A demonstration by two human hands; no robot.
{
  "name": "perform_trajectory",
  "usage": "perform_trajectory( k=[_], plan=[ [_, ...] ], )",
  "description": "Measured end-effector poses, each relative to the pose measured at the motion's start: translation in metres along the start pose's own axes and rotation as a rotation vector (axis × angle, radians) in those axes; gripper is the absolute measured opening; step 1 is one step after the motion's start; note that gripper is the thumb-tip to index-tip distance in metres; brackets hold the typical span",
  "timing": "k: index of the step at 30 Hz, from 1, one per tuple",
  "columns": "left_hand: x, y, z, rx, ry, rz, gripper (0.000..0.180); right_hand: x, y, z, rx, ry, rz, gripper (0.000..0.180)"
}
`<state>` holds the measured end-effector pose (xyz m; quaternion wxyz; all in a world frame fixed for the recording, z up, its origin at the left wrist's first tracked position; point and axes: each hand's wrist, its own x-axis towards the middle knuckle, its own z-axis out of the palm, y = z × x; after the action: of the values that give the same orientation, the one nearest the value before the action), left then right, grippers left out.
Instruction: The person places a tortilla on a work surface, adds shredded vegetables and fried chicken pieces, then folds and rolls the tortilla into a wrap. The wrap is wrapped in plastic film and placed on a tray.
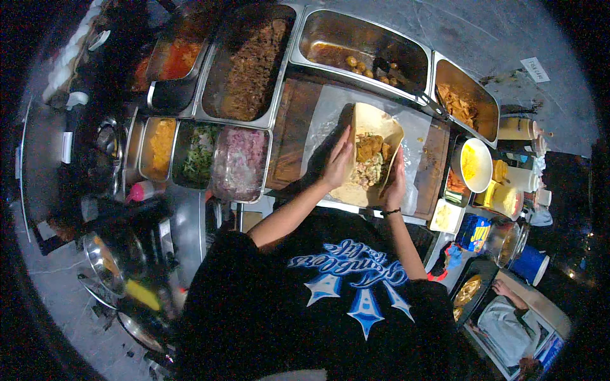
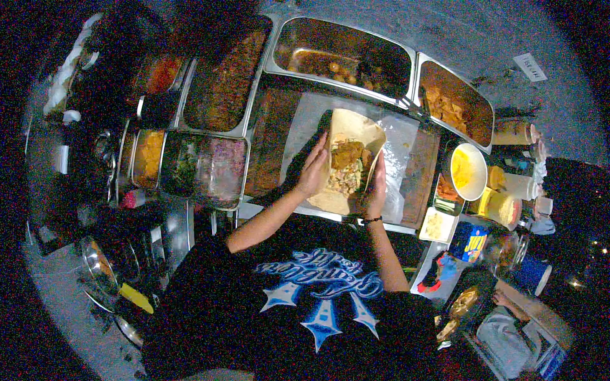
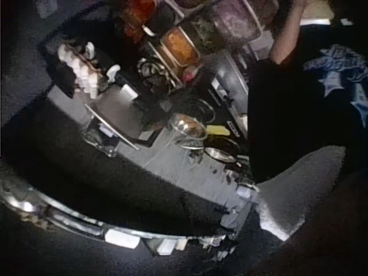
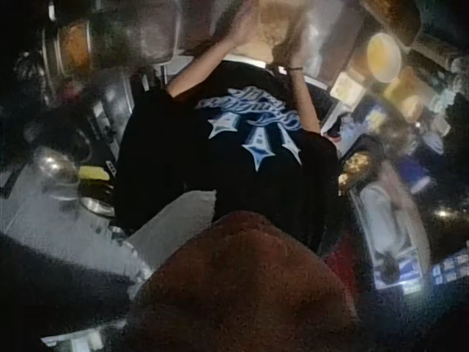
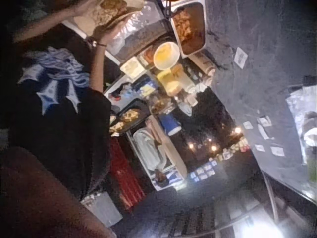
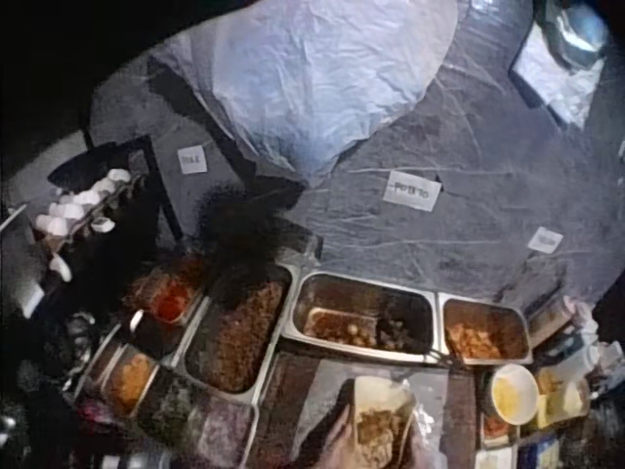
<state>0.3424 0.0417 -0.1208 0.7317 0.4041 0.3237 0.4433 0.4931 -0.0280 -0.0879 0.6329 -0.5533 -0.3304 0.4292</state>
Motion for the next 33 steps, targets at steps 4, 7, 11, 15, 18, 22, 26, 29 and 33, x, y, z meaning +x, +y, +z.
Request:
perform_trajectory(
  k=[4,7,11,15,18,22,26,29,33],
  plan=[
    [0.0,0.001,-0.006,0.223,-0.077,0.114,0.056,-0.007,0.001,-0.016,0.07,0.049,0.138,0.059],
    [0.002,-0.017,-0.01,0.016,-0.065,0.121,0.061,-0.015,-0.001,-0.025,-0.119,0.003,0.107,0.064],
    [-0.006,0.0,0.004,-0.01,-0.105,0.143,0.085,-0.028,0.007,-0.03,-0.197,0.104,0.127,0.052],
    [-0.011,0.021,0.006,0.38,-0.104,0.183,0.1,-0.029,0.021,-0.033,-0.138,0.219,0.131,0.048],
    [-0.011,0.021,0.004,0.458,-0.094,0.156,0.086,-0.025,0.006,-0.021,-0.112,0.257,0.143,0.048],
    [-0.011,0.018,0.006,0.303,-0.058,0.171,0.068,-0.021,0.005,-0.024,-0.036,0.219,0.141,0.047],
    [-0.014,0.028,0.012,0.325,-0.059,0.166,0.062,-0.02,-0.001,-0.013,-0.253,0.13,0.055,0.05],
    [-0.012,0.022,0.012,0.551,-0.059,0.251,0.061,-0.019,-0.015,0.002,-0.402,0.062,-0.001,0.046],
    [-0.012,0.029,0.021,0.846,-0.087,0.292,0.06,-0.018,-0.014,0.016,-0.548,0.043,-0.032,0.047]
  ],
)
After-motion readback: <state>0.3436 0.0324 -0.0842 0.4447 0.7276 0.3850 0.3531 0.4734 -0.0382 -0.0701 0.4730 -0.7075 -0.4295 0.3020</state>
